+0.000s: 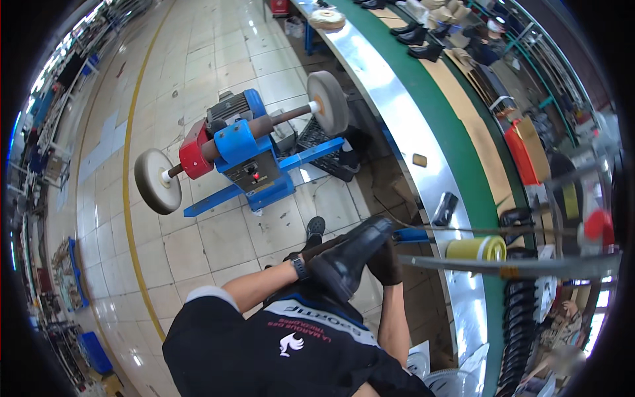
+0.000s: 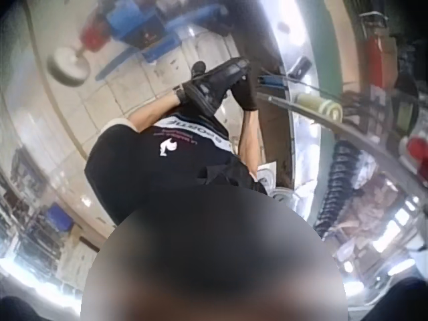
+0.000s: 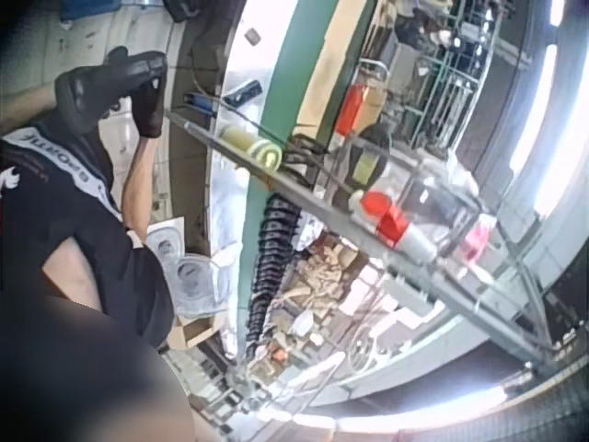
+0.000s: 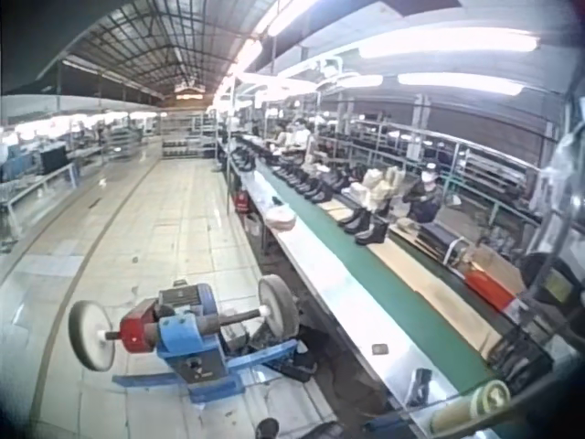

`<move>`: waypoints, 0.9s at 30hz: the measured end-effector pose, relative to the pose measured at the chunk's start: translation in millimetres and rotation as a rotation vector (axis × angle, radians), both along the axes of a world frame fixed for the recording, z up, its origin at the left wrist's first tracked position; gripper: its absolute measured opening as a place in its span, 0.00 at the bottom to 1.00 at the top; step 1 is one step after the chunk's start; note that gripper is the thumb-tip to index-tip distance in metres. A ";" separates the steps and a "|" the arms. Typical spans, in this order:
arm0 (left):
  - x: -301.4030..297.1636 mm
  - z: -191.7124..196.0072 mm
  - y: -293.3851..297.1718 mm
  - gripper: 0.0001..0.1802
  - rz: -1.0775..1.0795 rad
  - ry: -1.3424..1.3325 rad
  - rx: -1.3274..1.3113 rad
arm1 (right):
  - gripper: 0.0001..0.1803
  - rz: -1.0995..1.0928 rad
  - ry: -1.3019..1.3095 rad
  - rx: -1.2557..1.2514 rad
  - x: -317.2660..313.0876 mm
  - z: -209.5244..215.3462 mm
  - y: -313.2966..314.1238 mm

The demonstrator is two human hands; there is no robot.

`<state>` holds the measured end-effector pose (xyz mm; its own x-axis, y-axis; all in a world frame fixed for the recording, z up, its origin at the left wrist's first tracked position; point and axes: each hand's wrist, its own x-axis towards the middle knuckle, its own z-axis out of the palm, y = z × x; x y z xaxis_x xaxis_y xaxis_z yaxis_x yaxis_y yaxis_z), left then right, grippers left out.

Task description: Use a buffing machine to polish the soles and sides of black leather boots.

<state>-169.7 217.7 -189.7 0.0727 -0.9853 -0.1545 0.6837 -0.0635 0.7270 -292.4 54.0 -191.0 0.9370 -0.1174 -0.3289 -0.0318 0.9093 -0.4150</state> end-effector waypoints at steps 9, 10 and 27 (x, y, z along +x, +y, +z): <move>68.5 24.9 -51.4 0.18 -0.146 -0.471 0.000 | 0.35 0.095 -0.100 -0.173 66.1 -24.7 -65.6; 77.9 40.9 -46.6 0.19 0.034 -0.772 0.045 | 0.38 0.085 -0.446 -0.106 62.7 -27.8 -74.0; 150.1 -43.7 -174.6 0.29 0.763 0.927 0.433 | 0.24 0.127 0.572 0.124 133.2 96.5 -147.8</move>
<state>-19.6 43.1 -233.4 0.2886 -0.5979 -0.7478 0.8897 0.4560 -0.0212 -159.2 -93.8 -94.6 0.6117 0.0551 -0.7892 -0.3304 0.9242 -0.1915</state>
